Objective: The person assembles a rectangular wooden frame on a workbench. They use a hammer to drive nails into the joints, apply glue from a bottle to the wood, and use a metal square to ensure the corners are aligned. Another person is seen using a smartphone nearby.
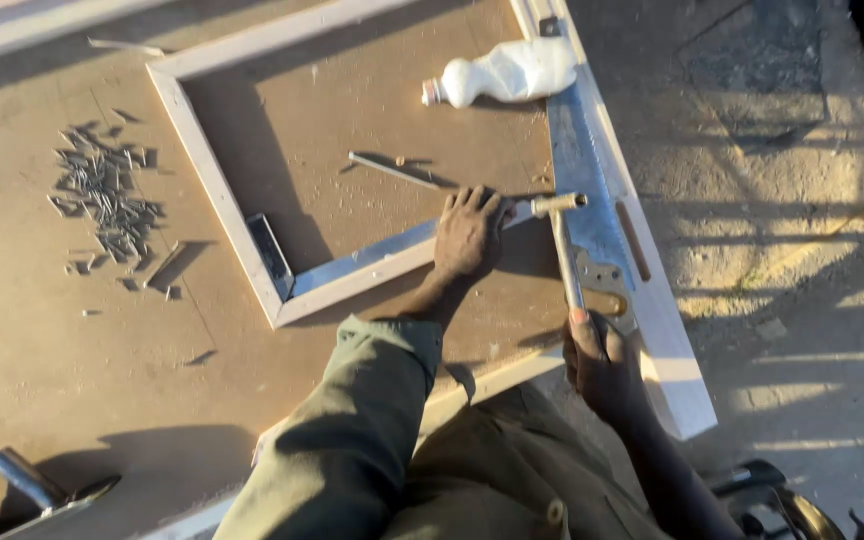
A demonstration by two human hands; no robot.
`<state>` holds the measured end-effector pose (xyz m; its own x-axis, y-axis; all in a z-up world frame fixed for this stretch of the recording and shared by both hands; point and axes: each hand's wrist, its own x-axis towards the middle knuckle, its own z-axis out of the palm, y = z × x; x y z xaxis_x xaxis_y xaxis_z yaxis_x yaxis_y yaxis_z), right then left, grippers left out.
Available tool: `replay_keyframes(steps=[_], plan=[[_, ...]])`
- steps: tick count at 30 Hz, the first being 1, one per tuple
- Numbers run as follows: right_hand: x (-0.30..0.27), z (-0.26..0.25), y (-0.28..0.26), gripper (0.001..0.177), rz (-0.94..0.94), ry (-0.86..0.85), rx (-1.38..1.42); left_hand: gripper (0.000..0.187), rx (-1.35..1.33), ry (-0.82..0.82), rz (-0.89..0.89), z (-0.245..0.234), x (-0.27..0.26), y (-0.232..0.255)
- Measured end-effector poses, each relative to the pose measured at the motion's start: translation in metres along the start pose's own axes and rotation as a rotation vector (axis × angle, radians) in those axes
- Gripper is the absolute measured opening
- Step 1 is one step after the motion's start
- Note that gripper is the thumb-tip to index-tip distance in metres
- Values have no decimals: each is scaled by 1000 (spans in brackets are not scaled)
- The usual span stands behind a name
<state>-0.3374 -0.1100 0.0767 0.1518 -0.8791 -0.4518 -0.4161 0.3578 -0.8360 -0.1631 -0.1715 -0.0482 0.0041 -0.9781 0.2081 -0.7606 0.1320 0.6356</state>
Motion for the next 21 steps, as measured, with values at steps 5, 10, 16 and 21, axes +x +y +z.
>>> replay_keyframes(steps=[5, 10, 16, 21], plan=[[13, 4, -1, 45, 27, 32, -241, 11, 2, 138, -20, -9, 5, 9], [17, 5, -1, 45, 130, 9, -439, 7, 13, 141, -44, -8, 6, 12], [17, 7, 23, 47, -112, 96, -504, 13, 6, 89, -66, -5, 5, 8], [19, 5, 25, 45, -109, 36, -493, 34, -71, -7, -121, 13, 9, -12]])
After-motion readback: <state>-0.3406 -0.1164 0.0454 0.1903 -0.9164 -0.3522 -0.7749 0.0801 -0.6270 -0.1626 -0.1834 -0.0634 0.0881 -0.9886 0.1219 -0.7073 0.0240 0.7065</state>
